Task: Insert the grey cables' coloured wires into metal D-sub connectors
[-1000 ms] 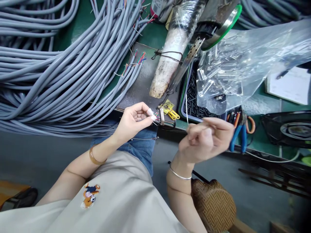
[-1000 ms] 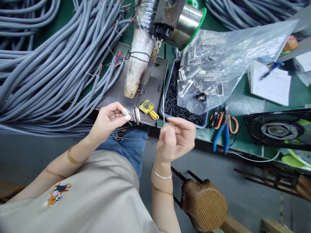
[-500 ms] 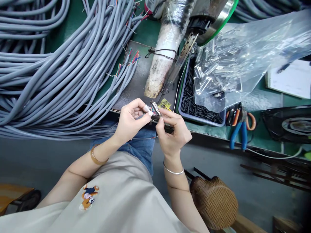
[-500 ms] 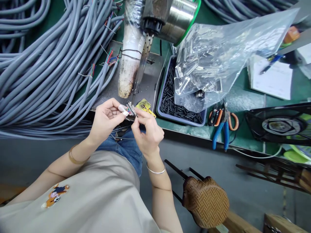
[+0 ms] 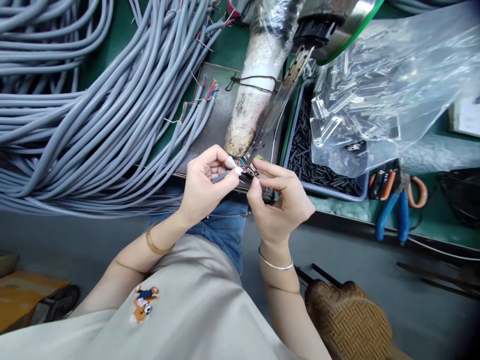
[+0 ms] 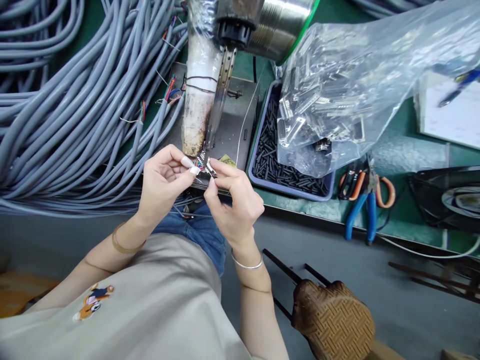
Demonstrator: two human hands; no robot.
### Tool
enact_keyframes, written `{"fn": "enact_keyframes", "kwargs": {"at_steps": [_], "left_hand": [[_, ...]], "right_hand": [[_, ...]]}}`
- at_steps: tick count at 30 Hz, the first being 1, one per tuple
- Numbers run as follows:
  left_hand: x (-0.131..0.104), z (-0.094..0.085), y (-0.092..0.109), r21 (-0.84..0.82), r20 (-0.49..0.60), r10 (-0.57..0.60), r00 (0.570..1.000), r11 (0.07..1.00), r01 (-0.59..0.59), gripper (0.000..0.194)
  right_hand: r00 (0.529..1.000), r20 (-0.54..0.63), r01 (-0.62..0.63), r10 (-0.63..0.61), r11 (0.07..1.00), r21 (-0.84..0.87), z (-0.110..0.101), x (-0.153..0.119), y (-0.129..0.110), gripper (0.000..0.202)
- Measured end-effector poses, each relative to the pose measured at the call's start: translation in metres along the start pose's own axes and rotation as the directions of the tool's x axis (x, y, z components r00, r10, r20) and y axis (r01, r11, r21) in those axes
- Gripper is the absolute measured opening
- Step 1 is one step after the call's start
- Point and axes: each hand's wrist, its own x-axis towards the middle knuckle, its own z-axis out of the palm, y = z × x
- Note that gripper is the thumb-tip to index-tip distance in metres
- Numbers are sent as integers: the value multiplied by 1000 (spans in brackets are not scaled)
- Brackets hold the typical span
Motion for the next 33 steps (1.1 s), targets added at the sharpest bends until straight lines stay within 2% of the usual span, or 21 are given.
{"fn": "enact_keyframes", "kwargs": {"at_steps": [4,9,13,15,17,18,20,21,22,23,25,27,29,33], "left_hand": [[0,0,1,12,-5,-8,1000,1000,9,18],[2,-5,-4,0,55,-66,996,998,66,17],[0,-6,-6,6,74,-109,991,994,109,20],[-3,-6,-5,-14,85,-124,989,992,126,22],[-7,-6,-5,-45,101,-148,984,987,153,24],[-8,-6,-4,-63,114,-167,979,983,175,26],[-12,-9,-5,-94,151,-215,965,968,231,27],[-14,-12,-6,-104,172,-240,955,960,260,27],[-16,-14,-7,-110,189,-262,947,952,285,27],[-17,-17,-8,-114,201,-278,939,946,304,26],[-21,-21,-10,-125,216,-291,932,938,322,25],[-23,-24,-13,-144,230,-289,929,934,326,24],[-26,-26,-14,-157,248,-287,925,931,331,23],[-32,-30,-14,-156,263,-278,924,933,325,21]], "right_hand": [[999,17,35,-34,998,-54,-2,2,-2,13],[994,40,105,-102,992,-71,-4,-2,0,16],[995,62,83,-78,994,-71,-7,-6,0,15],[998,57,27,-25,999,-34,-8,-7,-1,11],[998,10,-57,57,998,27,-12,-7,-3,8],[996,-53,-71,75,995,73,-15,-8,-4,7],[974,-217,-27,62,987,160,-24,-11,-8,7],[964,-266,14,32,986,168,-29,-13,-10,8],[966,-260,45,-7,989,142,-35,-15,-13,8],[980,-195,60,-42,995,84,-39,-17,-16,7],[994,78,84,-76,992,-95,-45,-20,-22,11],[947,303,176,-104,960,-219,-46,-20,-26,16],[907,394,271,-151,924,-270,-43,-18,-27,9],[868,453,371,-201,871,-324,-37,-13,-26,10]]}}
